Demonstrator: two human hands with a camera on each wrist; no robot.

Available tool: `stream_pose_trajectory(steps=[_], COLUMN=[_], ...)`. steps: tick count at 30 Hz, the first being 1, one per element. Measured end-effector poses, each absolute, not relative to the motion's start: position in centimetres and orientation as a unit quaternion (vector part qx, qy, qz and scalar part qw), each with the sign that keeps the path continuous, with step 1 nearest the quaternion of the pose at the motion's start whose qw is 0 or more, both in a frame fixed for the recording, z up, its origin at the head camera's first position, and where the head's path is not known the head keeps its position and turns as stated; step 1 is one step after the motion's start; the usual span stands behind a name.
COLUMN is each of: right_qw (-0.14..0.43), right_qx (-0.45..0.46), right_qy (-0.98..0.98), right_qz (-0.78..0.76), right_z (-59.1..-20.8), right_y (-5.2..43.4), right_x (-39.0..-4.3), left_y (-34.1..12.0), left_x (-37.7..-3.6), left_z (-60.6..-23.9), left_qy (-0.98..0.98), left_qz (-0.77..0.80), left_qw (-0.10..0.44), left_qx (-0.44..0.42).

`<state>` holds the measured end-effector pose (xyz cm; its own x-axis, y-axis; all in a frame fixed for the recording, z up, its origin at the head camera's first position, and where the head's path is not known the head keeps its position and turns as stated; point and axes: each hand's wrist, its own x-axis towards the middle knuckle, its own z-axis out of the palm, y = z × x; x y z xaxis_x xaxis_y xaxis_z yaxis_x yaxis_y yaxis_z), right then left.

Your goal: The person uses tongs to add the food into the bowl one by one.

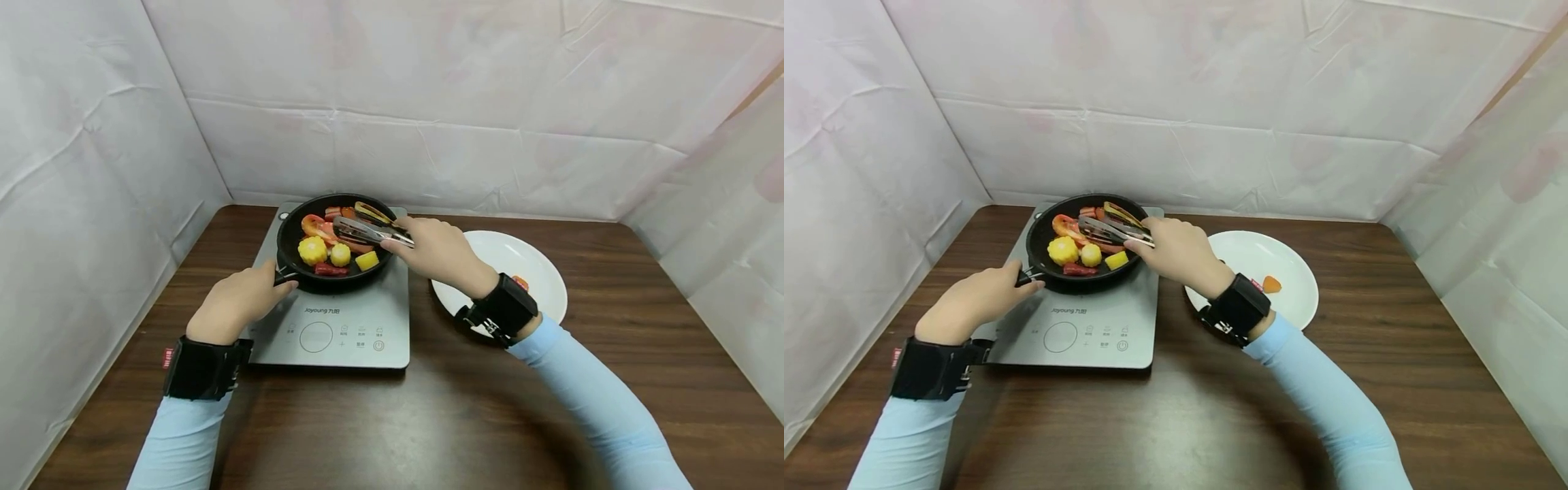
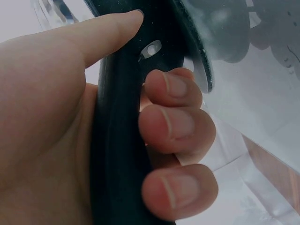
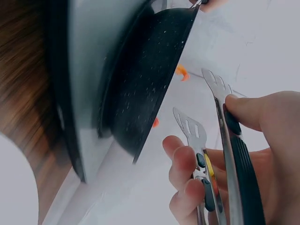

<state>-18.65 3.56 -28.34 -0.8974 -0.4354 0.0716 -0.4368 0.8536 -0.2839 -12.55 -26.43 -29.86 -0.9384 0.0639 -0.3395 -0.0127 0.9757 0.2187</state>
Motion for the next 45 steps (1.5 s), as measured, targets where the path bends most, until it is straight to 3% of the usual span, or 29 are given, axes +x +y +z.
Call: stream_pose_trajectory(steps=[15,30,45], right_qw=[0.026,-0.024,-0.022], right_qx=[0.178,0.108,0.083], right_qy=[-0.972,-0.989,-0.993], right_qz=[0.149,0.097,0.075], right_z=[-29.3,-31.5,-34.0], right_y=[12.2,21.5,25.2], right_x=[-17.0,-14.2,-12.1], left_y=[-27.0,-27.0,-27.1], left_x=[-12.5,-12.7,-12.6], left_z=[-29.6,-29.8,-29.8], left_qy=[0.978,0.978,0.977], left_qz=[0.116,0.107,0.113], left_qw=[0.169,0.178,0.182], left_qx=[0.023,0.015,0.020])
